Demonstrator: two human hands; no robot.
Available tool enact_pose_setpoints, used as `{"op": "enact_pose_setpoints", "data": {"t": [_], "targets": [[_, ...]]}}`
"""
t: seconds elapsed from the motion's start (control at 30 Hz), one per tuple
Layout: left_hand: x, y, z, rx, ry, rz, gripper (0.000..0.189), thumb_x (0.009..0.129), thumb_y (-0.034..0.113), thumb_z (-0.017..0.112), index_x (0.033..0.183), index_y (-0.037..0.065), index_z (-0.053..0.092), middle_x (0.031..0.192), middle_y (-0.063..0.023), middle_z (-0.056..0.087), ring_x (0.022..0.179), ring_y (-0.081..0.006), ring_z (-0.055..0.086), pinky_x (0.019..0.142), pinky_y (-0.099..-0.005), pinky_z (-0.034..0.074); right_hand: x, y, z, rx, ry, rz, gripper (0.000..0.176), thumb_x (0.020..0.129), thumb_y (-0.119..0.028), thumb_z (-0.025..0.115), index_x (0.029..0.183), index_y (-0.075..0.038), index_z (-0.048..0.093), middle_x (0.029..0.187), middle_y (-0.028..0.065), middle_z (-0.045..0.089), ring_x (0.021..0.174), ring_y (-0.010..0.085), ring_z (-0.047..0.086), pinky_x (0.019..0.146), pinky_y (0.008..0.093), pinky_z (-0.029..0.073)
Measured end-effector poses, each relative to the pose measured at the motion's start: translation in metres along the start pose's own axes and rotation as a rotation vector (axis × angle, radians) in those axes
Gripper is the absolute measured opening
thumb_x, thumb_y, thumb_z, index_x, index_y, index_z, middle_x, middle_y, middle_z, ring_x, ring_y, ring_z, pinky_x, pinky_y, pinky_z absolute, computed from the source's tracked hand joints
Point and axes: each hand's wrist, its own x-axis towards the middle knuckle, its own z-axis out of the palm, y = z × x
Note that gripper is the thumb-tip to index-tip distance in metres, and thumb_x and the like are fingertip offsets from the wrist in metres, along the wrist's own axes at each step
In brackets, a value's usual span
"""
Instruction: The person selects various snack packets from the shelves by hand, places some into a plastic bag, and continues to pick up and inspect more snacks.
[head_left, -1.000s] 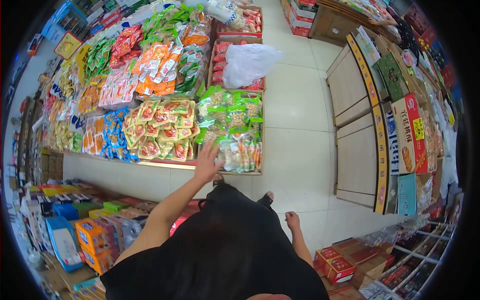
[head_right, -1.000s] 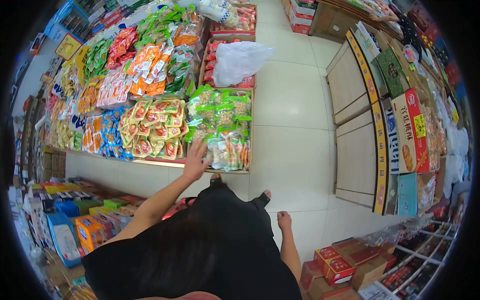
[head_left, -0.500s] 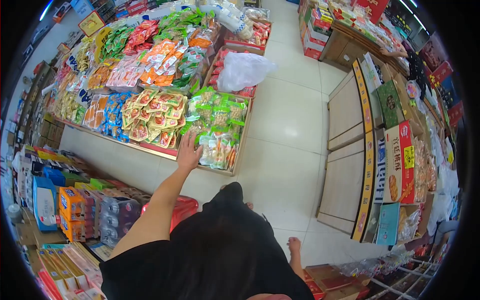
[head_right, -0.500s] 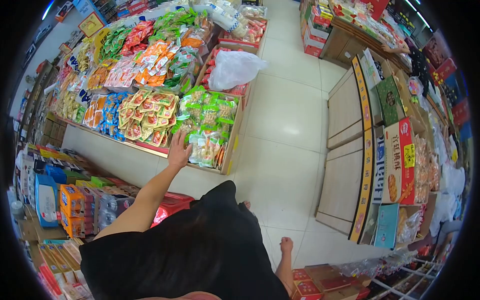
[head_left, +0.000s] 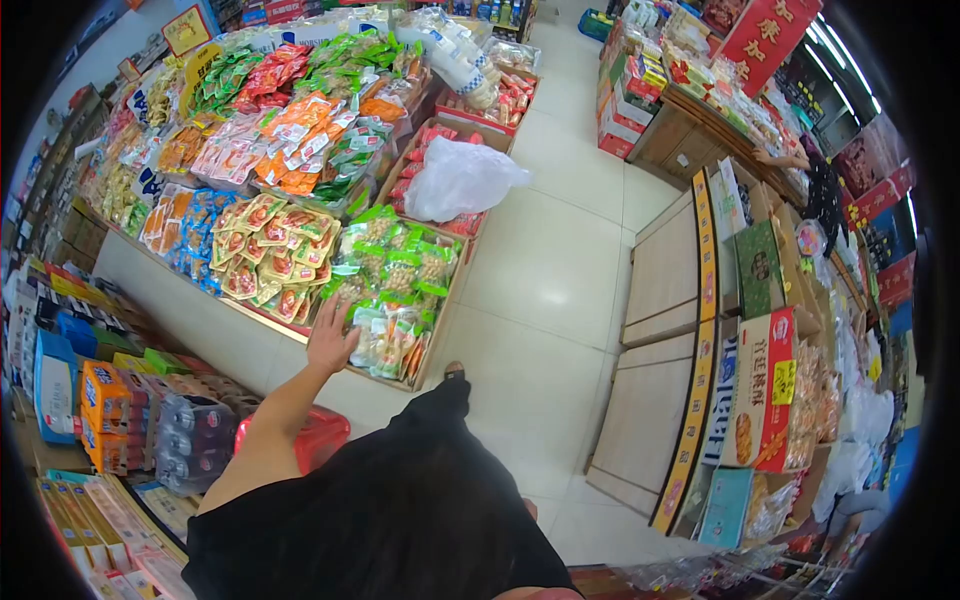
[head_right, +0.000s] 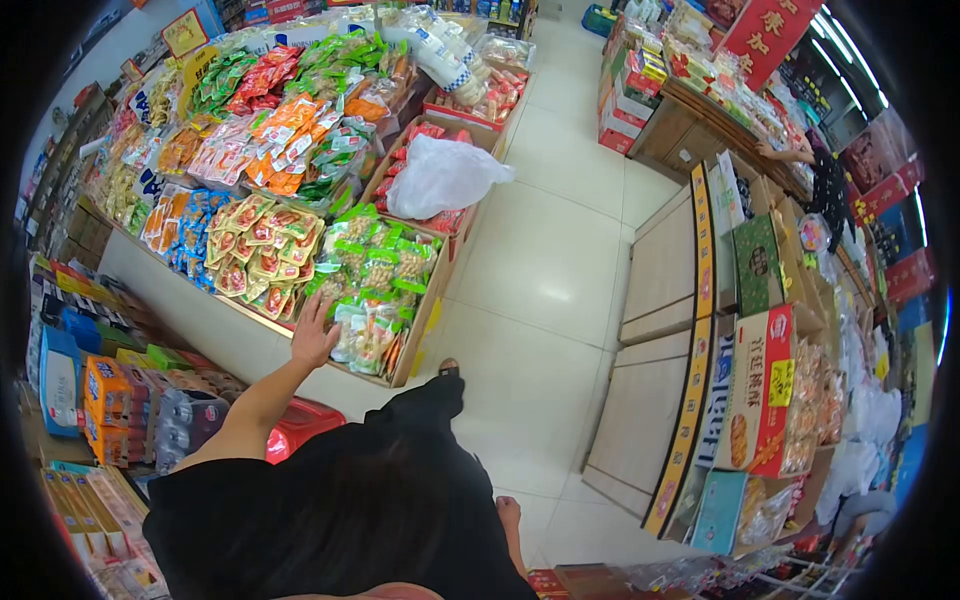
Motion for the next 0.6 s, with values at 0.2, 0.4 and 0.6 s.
{"op": "enact_pose_setpoints", "data": {"t": [0.2,0.4,0.6], "targets": [[0.003,0.004,-0.006,-0.005,-0.072,-0.051,0.059,0.081,0.03,0.057,0.133,0.012,0.035,0.143,-0.0133,0.023,0.13,-0.0345,0.025,0.106,-0.0424,0.024,0.059,-0.031,-0.072,0.073,0.045,0.229,0.028,0.08,-0.02,0.053,0.088,0.004,0.063,0.076,0.0155,0.065,0.062,0.0193,0.064,0.059,0.0309,0.05],[0.01,0.008,-0.012,-0.003,-0.114,-0.067,0.061,0.079,0.029,0.06,0.132,0.011,0.036,0.143,-0.0145,0.022,0.13,-0.0353,0.024,0.106,-0.0426,0.024,0.115,-0.096,-0.13,0.083,0.034,0.188,0.027,0.081,-0.021,0.055,0.093,0.001,0.061,0.079,0.0091,0.063,0.066,0.0185,0.063,0.052,0.0288,0.046],[0.015,0.01,-0.016,-0.004,-0.175,-0.098,0.059,0.077,0.026,0.06,0.131,0.012,0.038,0.143,-0.0165,0.021,0.13,-0.0358,0.024,0.106,-0.0425,0.024,0.162,-0.145,-0.149,-0.01,-0.096,0.107,0.029,0.082,-0.023,0.056,0.096,0.001,0.061,0.083,0.0098,0.063,0.071,0.0188,0.064,0.054,0.0286,0.046]]}}
